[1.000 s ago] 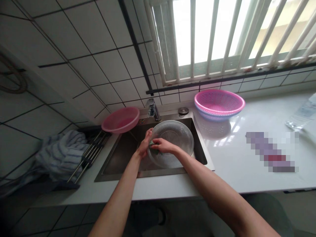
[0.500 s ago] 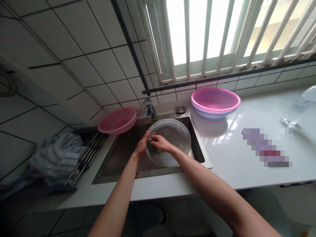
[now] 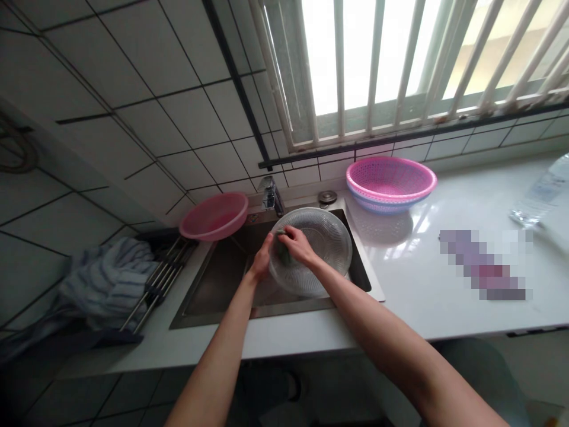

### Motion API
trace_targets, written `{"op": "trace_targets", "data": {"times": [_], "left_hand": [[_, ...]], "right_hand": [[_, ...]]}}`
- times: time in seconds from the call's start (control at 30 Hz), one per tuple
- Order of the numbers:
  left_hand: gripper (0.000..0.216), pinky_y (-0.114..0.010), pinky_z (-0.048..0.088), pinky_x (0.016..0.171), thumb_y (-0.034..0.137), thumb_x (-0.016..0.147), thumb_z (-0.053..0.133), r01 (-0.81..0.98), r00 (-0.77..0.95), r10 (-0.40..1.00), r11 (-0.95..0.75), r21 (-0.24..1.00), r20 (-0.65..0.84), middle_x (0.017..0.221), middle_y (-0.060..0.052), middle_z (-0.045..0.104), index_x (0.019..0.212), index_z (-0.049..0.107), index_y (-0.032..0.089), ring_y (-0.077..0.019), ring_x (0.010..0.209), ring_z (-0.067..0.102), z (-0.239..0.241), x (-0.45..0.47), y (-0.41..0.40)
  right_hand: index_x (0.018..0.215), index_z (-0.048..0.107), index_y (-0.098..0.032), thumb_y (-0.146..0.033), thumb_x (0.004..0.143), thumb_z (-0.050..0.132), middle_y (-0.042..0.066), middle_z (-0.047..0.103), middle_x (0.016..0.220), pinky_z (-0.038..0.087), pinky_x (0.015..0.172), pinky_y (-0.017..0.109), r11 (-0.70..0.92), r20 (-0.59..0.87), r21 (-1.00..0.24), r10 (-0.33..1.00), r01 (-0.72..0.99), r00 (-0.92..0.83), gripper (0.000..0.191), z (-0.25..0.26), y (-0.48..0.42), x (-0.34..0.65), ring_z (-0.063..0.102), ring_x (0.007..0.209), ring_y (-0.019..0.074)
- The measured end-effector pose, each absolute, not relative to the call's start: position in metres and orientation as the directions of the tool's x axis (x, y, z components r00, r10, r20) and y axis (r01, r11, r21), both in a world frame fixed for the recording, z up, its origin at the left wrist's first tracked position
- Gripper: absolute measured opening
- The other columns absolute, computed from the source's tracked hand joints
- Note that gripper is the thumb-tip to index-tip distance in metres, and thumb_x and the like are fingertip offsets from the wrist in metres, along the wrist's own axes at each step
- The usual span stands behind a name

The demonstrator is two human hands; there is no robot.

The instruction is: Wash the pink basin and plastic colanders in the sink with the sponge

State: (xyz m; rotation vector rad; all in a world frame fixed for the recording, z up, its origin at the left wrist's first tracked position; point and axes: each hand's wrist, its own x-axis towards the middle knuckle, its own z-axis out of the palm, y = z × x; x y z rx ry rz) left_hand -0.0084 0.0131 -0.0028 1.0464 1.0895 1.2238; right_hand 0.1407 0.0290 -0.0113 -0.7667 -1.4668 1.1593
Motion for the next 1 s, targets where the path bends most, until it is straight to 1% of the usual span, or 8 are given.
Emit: {"op": "trace_targets", "data": {"times": [0.23, 0.37, 0.43, 0.57, 0.63, 0.8, 0.9, 1.0], "left_hand": [[0.066, -0.045, 0.034, 0.127, 0.070, 0.092, 0.060, -0.080, -0.014, 0.995, 0.101, 0.992, -0.102, 0.135, -0.012, 0.074, 0.125, 0.077, 0.015, -0.0337, 0.147, 0.051, -0.002, -0.010, 0.008], [0.057, -0.039, 0.027, 0.130, 0.063, 0.094, 0.062, -0.142, 0.037, 0.998, 0.063, 0.988, -0.058, 0.149, -0.006, 0.065, 0.131, 0.074, 0.022, -0.0277, 0.156, 0.040, -0.005, -0.006, 0.008], [0.056, -0.039, 0.026, 0.131, 0.062, 0.095, 0.060, -0.158, 0.073, 0.996, 0.065, 0.985, -0.054, 0.152, -0.005, 0.063, 0.133, 0.072, 0.023, -0.0271, 0.157, 0.038, -0.005, -0.003, 0.009], [0.056, -0.043, 0.026, 0.130, 0.061, 0.094, 0.061, -0.088, 0.007, 0.998, 0.058, 0.994, -0.058, 0.145, -0.009, 0.068, 0.127, 0.074, 0.018, -0.0309, 0.155, 0.041, -0.005, -0.010, 0.009], [0.055, -0.044, 0.029, 0.129, 0.060, 0.092, 0.065, -0.075, -0.008, 0.999, 0.032, 0.997, -0.033, 0.141, -0.010, 0.071, 0.125, 0.075, 0.018, -0.0320, 0.153, 0.043, -0.005, -0.015, 0.009], [0.050, -0.042, 0.035, 0.124, 0.056, 0.088, 0.070, -0.151, 0.043, 0.999, 0.008, 0.989, -0.002, 0.140, -0.008, 0.070, 0.126, 0.072, 0.025, -0.0293, 0.153, 0.042, -0.010, -0.011, 0.008], [0.046, -0.040, 0.042, 0.116, 0.054, 0.088, 0.067, -0.173, 0.127, 0.992, 0.016, 0.985, 0.006, 0.131, -0.008, 0.072, 0.124, 0.067, 0.025, -0.0284, 0.141, 0.054, -0.009, -0.008, 0.007], [0.034, -0.035, 0.050, 0.099, 0.043, 0.085, 0.066, -0.158, 0.156, 0.988, 0.017, 0.987, 0.008, 0.104, -0.001, 0.072, 0.113, 0.062, 0.024, -0.0225, 0.107, 0.067, -0.005, -0.013, 0.006]], "right_hand": [[0.076, 0.053, -0.020, -0.037, 0.083, 0.064, -0.003, 0.049, 0.076, 0.036, 0.066, 0.026, 0.284, 0.287, -0.954, 0.775, -0.095, -0.563, 0.021, -0.019, 0.029, 0.141, 0.042, 0.070, 0.0136], [0.081, 0.053, -0.021, -0.042, 0.087, 0.060, -0.002, 0.052, 0.080, 0.038, 0.068, 0.026, 0.322, 0.341, -0.938, 0.923, -0.129, -0.178, 0.023, -0.014, 0.035, 0.146, 0.045, 0.075, 0.0146], [0.081, 0.052, -0.021, -0.043, 0.087, 0.060, -0.003, 0.051, 0.079, 0.038, 0.068, 0.026, 0.326, 0.342, -0.936, 0.932, -0.134, -0.120, 0.024, -0.012, 0.035, 0.150, 0.044, 0.074, 0.0145], [0.077, 0.054, -0.020, -0.040, 0.083, 0.064, -0.003, 0.050, 0.076, 0.037, 0.067, 0.027, 0.271, 0.271, -0.959, 0.810, -0.077, -0.520, 0.023, -0.016, 0.025, 0.146, 0.043, 0.070, 0.0137], [0.079, 0.056, -0.020, -0.040, 0.082, 0.065, -0.002, 0.053, 0.078, 0.038, 0.068, 0.027, 0.254, 0.250, -0.964, 0.780, -0.075, -0.574, 0.022, -0.017, 0.023, 0.142, 0.045, 0.071, 0.0142], [0.088, 0.056, -0.021, -0.047, 0.084, 0.061, 0.001, 0.057, 0.084, 0.042, 0.069, 0.027, 0.223, 0.249, -0.959, 0.959, -0.175, -0.138, 0.027, -0.011, 0.033, 0.150, 0.050, 0.079, 0.0172], [0.085, 0.057, -0.021, -0.048, 0.083, 0.063, 0.000, 0.057, 0.083, 0.043, 0.070, 0.027, 0.245, 0.275, -0.954, 0.945, -0.175, -0.175, 0.028, -0.012, 0.037, 0.153, 0.050, 0.078, 0.0167], [0.083, 0.059, -0.020, -0.046, 0.084, 0.063, -0.001, 0.057, 0.080, 0.041, 0.069, 0.026, 0.286, 0.304, -0.953, 0.883, -0.103, -0.357, 0.027, -0.017, 0.035, 0.148, 0.049, 0.075, 0.0159]]}}
